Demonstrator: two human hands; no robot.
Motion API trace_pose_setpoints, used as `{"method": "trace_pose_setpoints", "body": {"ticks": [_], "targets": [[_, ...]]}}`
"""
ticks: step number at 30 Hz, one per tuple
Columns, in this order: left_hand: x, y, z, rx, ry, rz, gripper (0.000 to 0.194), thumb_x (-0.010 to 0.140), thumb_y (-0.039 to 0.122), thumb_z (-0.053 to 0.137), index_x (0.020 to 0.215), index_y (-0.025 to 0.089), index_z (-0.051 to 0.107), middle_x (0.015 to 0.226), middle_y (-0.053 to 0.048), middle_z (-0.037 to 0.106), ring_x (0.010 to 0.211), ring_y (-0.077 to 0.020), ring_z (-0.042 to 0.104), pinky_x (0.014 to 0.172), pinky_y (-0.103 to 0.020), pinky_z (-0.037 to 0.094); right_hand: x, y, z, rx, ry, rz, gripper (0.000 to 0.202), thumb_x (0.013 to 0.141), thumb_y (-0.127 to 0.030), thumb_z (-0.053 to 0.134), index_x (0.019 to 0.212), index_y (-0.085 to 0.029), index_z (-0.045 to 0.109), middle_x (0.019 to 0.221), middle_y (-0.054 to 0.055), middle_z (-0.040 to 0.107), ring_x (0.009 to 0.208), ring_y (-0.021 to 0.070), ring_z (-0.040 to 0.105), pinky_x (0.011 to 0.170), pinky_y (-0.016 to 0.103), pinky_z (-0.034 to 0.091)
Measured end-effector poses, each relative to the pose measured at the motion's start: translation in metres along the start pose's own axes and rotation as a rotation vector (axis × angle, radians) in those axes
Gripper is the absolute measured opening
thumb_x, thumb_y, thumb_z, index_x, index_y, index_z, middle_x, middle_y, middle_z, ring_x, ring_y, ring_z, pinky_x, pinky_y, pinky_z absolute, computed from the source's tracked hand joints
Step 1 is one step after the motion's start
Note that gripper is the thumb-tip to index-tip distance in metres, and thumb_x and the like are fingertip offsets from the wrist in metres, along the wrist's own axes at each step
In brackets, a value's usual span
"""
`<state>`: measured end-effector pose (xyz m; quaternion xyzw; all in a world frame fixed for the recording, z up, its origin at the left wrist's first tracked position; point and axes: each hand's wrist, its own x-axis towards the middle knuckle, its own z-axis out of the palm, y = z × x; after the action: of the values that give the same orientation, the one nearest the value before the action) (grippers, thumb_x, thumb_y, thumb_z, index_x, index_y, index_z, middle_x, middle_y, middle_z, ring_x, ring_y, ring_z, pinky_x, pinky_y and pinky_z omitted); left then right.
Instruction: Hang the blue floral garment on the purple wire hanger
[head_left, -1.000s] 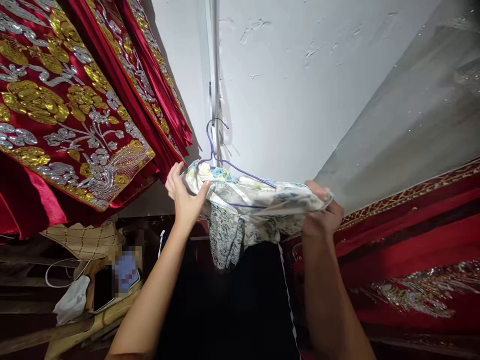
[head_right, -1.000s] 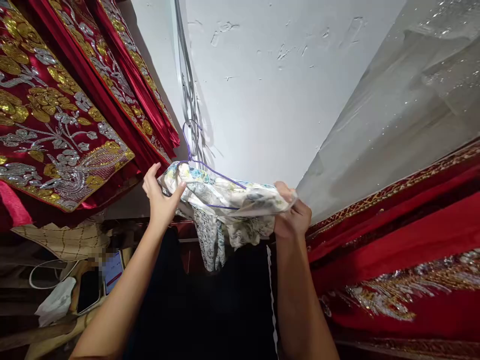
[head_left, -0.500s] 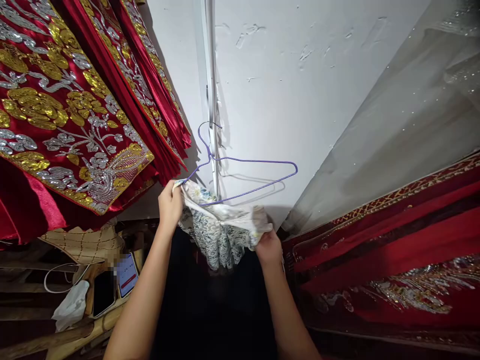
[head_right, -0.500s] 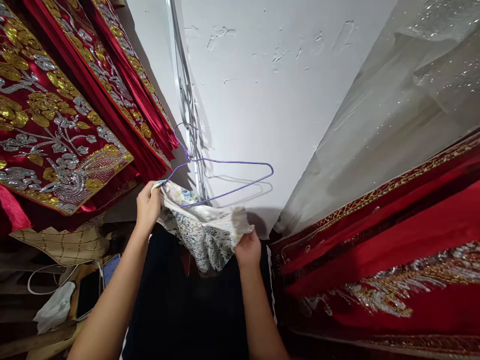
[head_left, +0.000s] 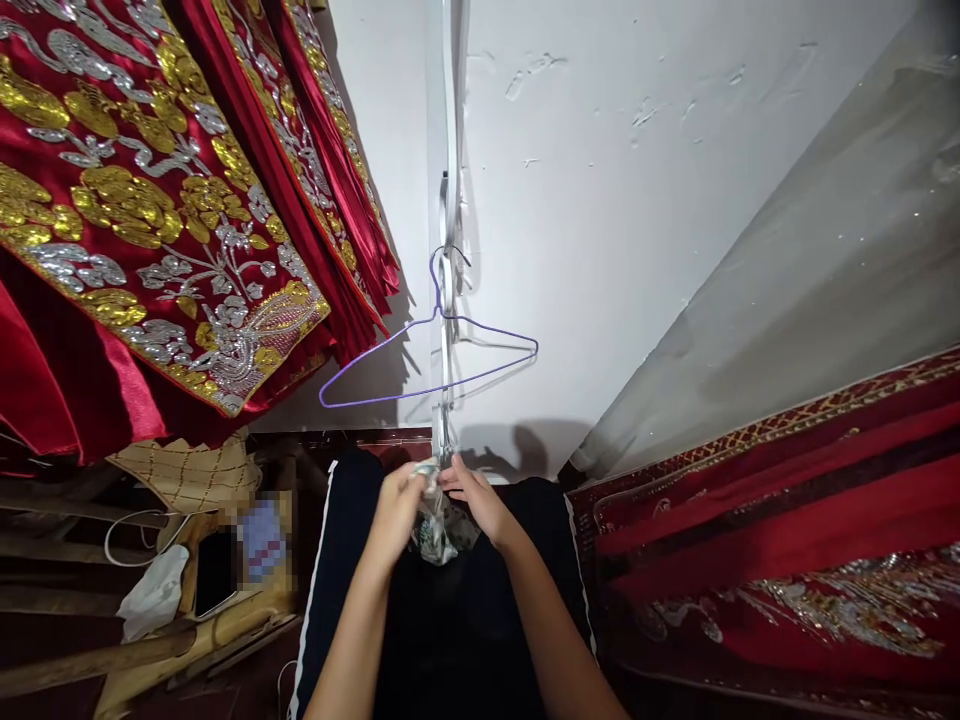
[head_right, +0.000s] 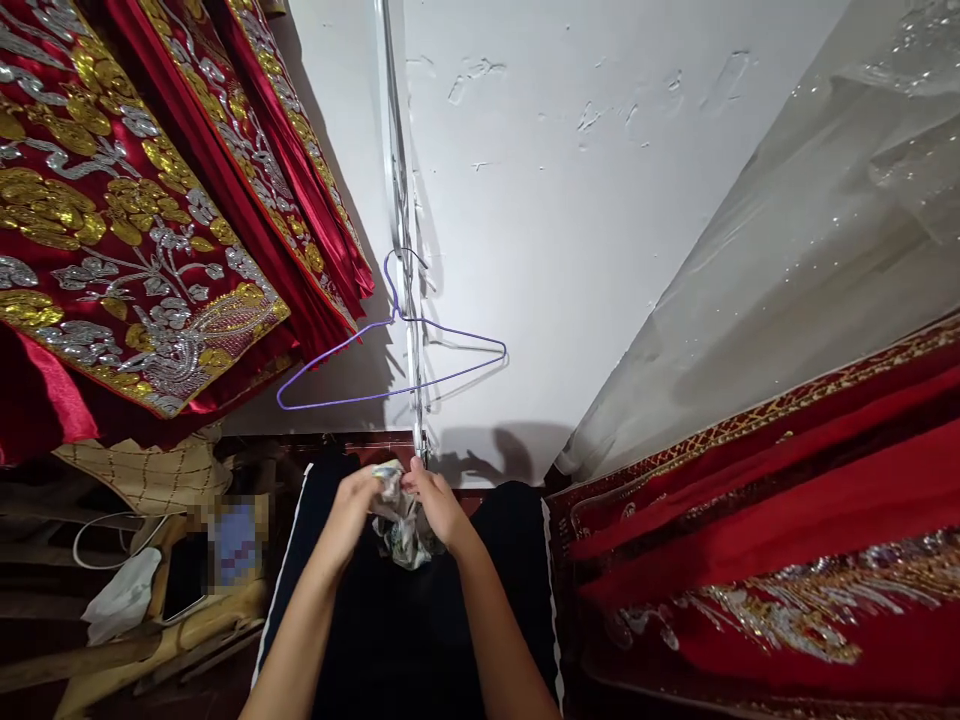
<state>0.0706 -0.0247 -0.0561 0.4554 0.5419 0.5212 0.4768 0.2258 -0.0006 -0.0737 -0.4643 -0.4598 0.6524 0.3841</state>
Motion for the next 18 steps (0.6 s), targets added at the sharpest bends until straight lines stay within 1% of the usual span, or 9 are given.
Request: {"method": "trace_pose_setpoints", "body": {"ticks": [1, 3, 5, 7, 9, 11, 14, 16, 18], "targets": [[-0.008, 0.011, 0.008, 0.109, -0.102, 0.092, 0.014, 0.079, 0.028, 0.061, 0.079, 0.018, 0.07, 0.095, -0.007, 0.068, 0.09, -0.0229, 0.063, 0.083, -0.036, 0.05, -0.003, -0.007, 0.006, 0.065, -0.056, 0.003, 0.059, 0.085, -0.077, 0.053, 0.093, -0.023, 0.075, 0.102, 0.012, 0.074, 0.109, 0.0333, 0.066, 0.103, 0.047, 0.046], [-0.02, 0.033, 0.018, 0.323, -0.176, 0.27, 0.012, 0.086, 0.03, 0.062, 0.086, 0.021, 0.07, 0.12, -0.009, 0.064, 0.12, -0.0283, 0.055, 0.105, -0.043, 0.041, -0.007, -0.024, 0.013, 0.225, -0.16, -0.01, 0.057, 0.087, -0.073, 0.052, 0.103, -0.023, 0.074, 0.101, 0.01, 0.074, 0.11, 0.0306, 0.067, 0.103, 0.042, 0.047], [-0.025, 0.051, 0.018, 0.45, -0.178, 0.385, 0.016, 0.092, 0.038, 0.062, 0.093, 0.024, 0.069, 0.135, -0.008, 0.057, 0.139, -0.0306, 0.04, 0.117, -0.048, 0.029, -0.01, -0.044, 0.014, 0.306, -0.215, -0.026, 0.057, 0.089, -0.07, 0.052, 0.109, -0.02, 0.073, 0.1, 0.01, 0.074, 0.11, 0.0289, 0.067, 0.102, 0.04, 0.048], [-0.021, 0.061, 0.01, 0.446, -0.14, 0.439, 0.023, 0.098, 0.044, 0.055, 0.109, 0.027, 0.065, 0.141, -0.008, 0.053, 0.142, -0.0292, 0.037, 0.119, -0.049, 0.026, -0.011, -0.066, 0.008, 0.211, -0.219, -0.028, 0.052, 0.086, -0.065, 0.06, 0.108, -0.019, 0.072, 0.1, 0.009, 0.074, 0.109, 0.0273, 0.066, 0.1, 0.039, 0.049], [-0.01, 0.064, 0.0, 0.357, -0.185, 0.451, 0.036, 0.101, 0.048, 0.047, 0.13, 0.028, 0.053, 0.142, -0.01, 0.054, 0.138, -0.0272, 0.044, 0.117, -0.047, 0.031, -0.012, -0.089, -0.003, -0.036, -0.241, -0.009, 0.041, 0.081, -0.055, 0.07, 0.102, -0.02, 0.073, 0.1, 0.006, 0.073, 0.104, 0.0248, 0.066, 0.096, 0.036, 0.05], [0.003, 0.062, -0.008, 0.295, -0.37, 0.419, 0.045, 0.103, 0.054, 0.037, 0.135, 0.025, 0.05, 0.134, -0.011, 0.06, 0.127, -0.0267, 0.054, 0.111, -0.043, 0.039, -0.013, -0.114, -0.015, -0.319, -0.333, 0.027, 0.031, 0.074, -0.044, 0.078, 0.093, -0.02, 0.072, 0.094, 0.004, 0.073, 0.091, 0.022, 0.066, 0.083, 0.032, 0.052], [0.018, 0.057, -0.019, 0.376, -0.66, 0.339, 0.056, 0.101, 0.061, 0.032, 0.099, 0.018, 0.068, 0.098, -0.008, 0.07, 0.093, -0.0244, 0.063, 0.09, -0.036, 0.049, -0.019, -0.151, -0.028, -0.558, -0.521, -0.067, 0.016, 0.074, -0.032, 0.074, 0.074, -0.017, 0.067, 0.073, 0.001, 0.066, 0.067, 0.0156, 0.058, 0.059, 0.026, 0.044], [0.025, 0.056, -0.03, 0.481, -0.709, 0.3, 0.055, 0.097, 0.062, 0.042, 0.076, 0.019, 0.068, 0.078, -0.005, 0.067, 0.077, -0.0217, 0.06, 0.08, -0.033, 0.048, -0.022, -0.169, -0.033, -0.619, -0.477, -0.246, 0.015, 0.076, -0.024, 0.062, 0.064, -0.017, 0.062, 0.063, -0.001, 0.06, 0.059, 0.0126, 0.052, 0.054, 0.024, 0.038], [0.031, 0.058, -0.045, 0.618, -0.659, 0.318, 0.044, 0.093, 0.058, 0.055, 0.075, 0.021, 0.071, 0.078, -0.005, 0.068, 0.079, -0.0235, 0.061, 0.085, -0.035, 0.047, -0.021, -0.177, -0.036, -0.644, -0.242, -0.416, 0.014, 0.074, -0.018, 0.055, 0.064, -0.017, 0.065, 0.065, 0.001, 0.061, 0.061, 0.0133, 0.053, 0.055, 0.025, 0.039]]}}
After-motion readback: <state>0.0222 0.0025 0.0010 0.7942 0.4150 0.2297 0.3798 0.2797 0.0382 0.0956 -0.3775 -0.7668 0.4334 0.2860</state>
